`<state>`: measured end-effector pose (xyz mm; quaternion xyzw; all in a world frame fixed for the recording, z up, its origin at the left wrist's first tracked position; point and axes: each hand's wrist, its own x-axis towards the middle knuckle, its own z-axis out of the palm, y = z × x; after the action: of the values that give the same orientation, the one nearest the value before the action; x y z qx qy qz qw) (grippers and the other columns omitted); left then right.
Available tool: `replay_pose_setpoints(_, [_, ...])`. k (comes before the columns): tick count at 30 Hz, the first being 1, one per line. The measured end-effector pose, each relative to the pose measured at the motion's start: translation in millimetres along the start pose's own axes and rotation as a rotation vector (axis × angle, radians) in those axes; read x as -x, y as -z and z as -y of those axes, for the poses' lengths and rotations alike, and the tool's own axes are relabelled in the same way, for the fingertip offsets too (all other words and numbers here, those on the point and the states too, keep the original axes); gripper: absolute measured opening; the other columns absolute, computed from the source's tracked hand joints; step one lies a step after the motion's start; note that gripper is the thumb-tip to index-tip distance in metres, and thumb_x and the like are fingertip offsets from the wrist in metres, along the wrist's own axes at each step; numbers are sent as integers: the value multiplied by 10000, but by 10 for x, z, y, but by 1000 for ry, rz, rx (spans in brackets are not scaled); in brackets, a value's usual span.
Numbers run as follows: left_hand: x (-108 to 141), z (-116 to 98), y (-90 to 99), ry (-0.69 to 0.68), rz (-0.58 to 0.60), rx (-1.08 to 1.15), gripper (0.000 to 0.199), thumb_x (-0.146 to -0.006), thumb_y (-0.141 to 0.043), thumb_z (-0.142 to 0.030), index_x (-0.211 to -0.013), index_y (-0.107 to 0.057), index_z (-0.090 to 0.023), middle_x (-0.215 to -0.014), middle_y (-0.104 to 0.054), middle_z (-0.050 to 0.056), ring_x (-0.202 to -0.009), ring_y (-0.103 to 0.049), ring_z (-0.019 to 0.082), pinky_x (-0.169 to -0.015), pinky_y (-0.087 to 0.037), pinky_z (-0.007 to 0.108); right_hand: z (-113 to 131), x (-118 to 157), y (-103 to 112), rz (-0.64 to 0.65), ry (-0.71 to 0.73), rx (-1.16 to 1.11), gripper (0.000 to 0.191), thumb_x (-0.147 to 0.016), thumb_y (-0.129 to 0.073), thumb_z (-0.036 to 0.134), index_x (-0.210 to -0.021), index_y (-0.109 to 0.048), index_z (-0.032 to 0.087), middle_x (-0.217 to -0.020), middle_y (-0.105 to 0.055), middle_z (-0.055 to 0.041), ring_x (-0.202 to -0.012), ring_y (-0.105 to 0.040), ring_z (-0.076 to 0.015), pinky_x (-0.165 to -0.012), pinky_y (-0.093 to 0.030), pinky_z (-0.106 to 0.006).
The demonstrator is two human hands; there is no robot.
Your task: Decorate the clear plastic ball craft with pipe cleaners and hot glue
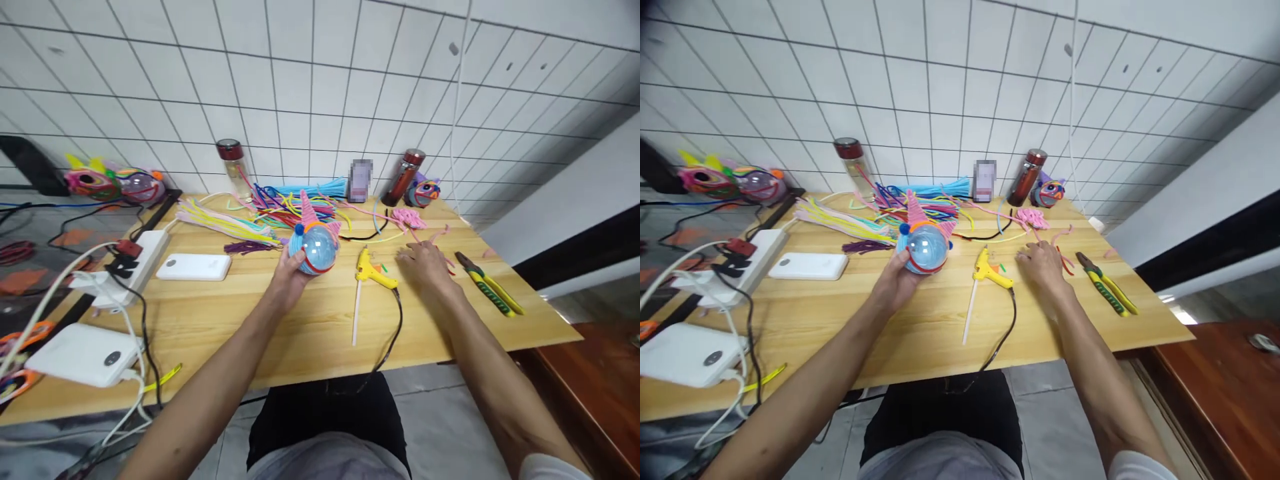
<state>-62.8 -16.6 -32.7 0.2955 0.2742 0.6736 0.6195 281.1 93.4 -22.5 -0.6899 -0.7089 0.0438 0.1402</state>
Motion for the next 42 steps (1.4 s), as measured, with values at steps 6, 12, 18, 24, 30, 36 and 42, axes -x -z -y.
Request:
replay_pose_setpoints(6, [5,-10,-24,20,70,61,776,-740,-1005,-534,-1378,-666,-249,-1460,-747,119,-1500,-625,375,-1238,-534,567,822,238,-1,28,548,-656,936,-876,-855,696,-1652,-543,275,-1592,-658,-178,-1405,-673,-399,-1188,-542,-624])
replay_pose_setpoints(12, [-37,42,5,-64,-19,15,794,-665,-1063,-505,-1289,-645,-248,-1345,-749,89,-1341,-699,325,-1141,-575,502,1435,613,-259,-96,632,-712,1158,-883,-860,740,-1784,-283,300,-1695,-515,-233,-1384,-684,-412,-1138,-598,-662])
replay_pose_setpoints(18, [-38,130,13,-151,-69,-64,904,-582,-1100,-517,-1308,-622,-272,-1404,-711,69,-1335,-669,273,-1123,-554,391,1444,622,-433,-171,691,-745,923,-967,-819,632,-1730,-398,328,-1632,-571,-194,-1324,-703,-388,-1063,-658,-617])
replay_pose_setpoints(24, [-2,74,-36,-49,-130,-17,636,-780,-899,-718,-1123,-615,-264,-1221,-729,34,-1172,-706,255,-965,-635,416,1361,579,-484,-131,666,-784,908,-972,-813,616,-1727,-404,319,-1609,-602,-204,-1247,-754,-370,-1023,-679,-602])
replay_pose_setpoints(30, [6,26,-48,-61,-159,-141,666,-718,-943,-601,-1170,-600,-252,-1194,-714,35,-1017,-690,213,-803,-609,336,1275,510,-549,-63,694,-819,925,-967,-820,595,-1734,-382,321,-1626,-587,-203,-1293,-748,-367,-1055,-673,-591])
replay_pose_setpoints(36, [37,-22,-88,-73,-146,-174,698,-658,-962,-591,-1133,-581,-248,-1168,-693,29,-974,-664,194,-749,-571,295,1267,508,-540,-119,752,-792,909,-957,-837,562,-1718,-403,315,-1621,-591,-200,-1351,-722,-381,-1071,-675,-595])
replay_pose_setpoints(42, [47,-25,-85,-69,-124,-115,642,-726,-908,-652,-1112,-588,-252,-1095,-685,9,-946,-656,178,-763,-579,295,1268,524,-542,-157,753,-760,929,-955,-830,576,-1720,-390,287,-1626,-579,-214,-1385,-699,-388,-1073,-680,-597])
